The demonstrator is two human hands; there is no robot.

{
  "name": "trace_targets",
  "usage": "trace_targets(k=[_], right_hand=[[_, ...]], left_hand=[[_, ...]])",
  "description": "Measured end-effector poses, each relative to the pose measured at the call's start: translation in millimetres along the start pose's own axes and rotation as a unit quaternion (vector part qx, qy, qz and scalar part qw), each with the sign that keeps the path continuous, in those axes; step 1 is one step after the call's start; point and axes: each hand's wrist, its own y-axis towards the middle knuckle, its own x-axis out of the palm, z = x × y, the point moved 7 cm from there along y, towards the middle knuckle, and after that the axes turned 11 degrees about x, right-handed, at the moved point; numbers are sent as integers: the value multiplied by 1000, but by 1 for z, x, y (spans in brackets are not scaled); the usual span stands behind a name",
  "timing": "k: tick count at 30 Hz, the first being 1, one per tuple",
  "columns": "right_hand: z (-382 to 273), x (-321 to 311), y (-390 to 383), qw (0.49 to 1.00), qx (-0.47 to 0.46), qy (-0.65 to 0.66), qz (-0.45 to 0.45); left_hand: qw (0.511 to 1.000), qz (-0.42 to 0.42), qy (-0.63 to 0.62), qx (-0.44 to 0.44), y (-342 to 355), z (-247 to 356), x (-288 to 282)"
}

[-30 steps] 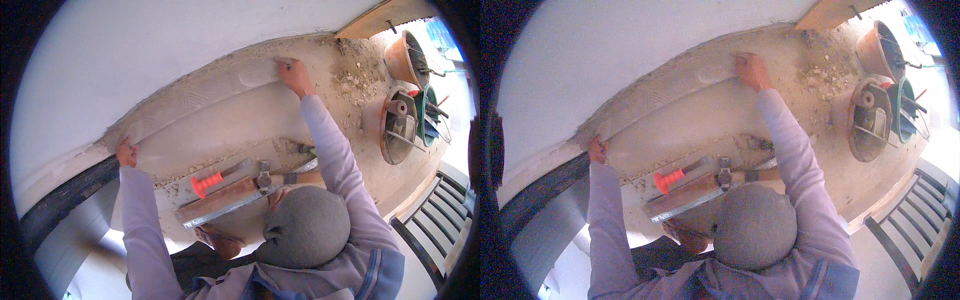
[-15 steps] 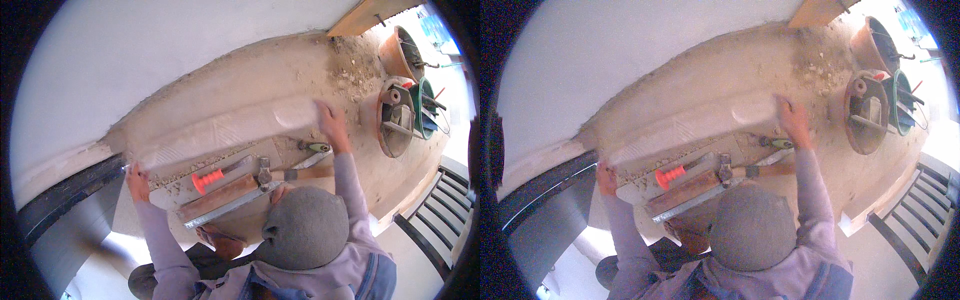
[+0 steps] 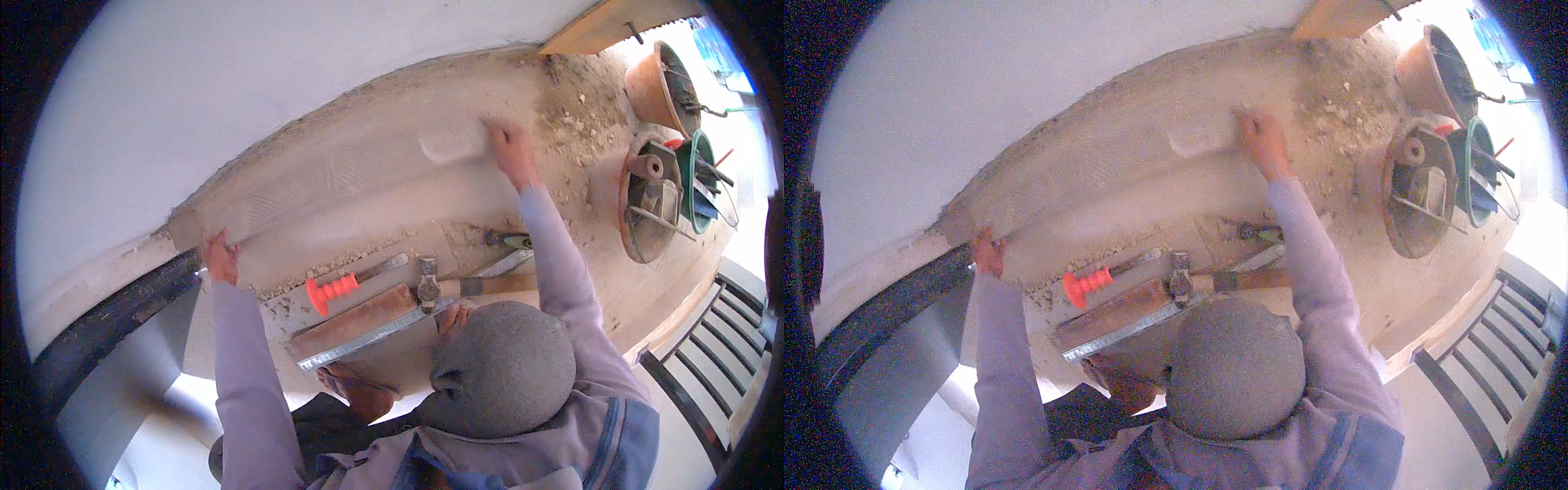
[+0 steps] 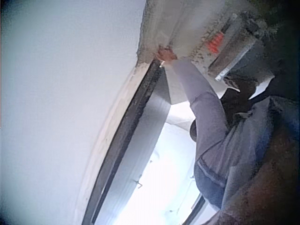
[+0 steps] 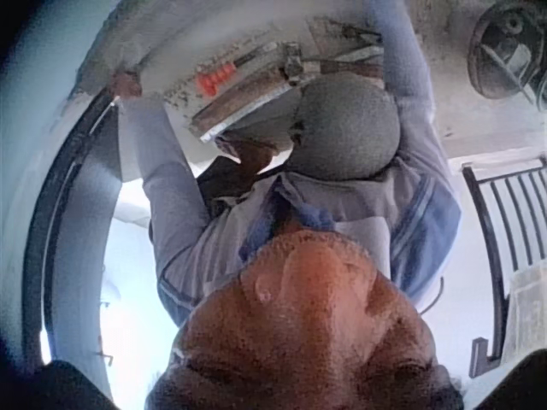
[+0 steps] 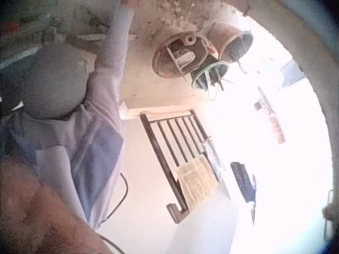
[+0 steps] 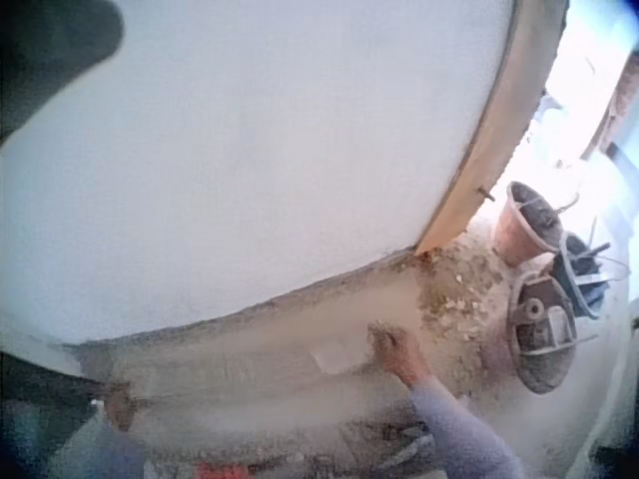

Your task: The person is installing ceramic tiles on a floor. They use a hammer and a red rubber mallet to tap the tiles into place, ensuring they are level and properly set in the adhesive. A spirit level is used to check the alignment of the tiles.

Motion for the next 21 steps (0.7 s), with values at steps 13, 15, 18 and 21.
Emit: trace_targets(k=[13, 15, 18, 21], right_hand=[[-47, -21, -41, 950, 172, 257, -45], [-61, -5, -4, 940, 174, 283, -73], [-57, 15, 36, 932, 174, 298, -110], [-65, 26, 55, 943, 133, 285, -107]], left_hand=[[981, 47, -134, 133, -73, 97, 27], [987, 48, -96, 115, -37, 97, 31], [989, 65, -78, 103, -12, 91, 38], [989, 54, -123, 67, -2, 82, 36]])
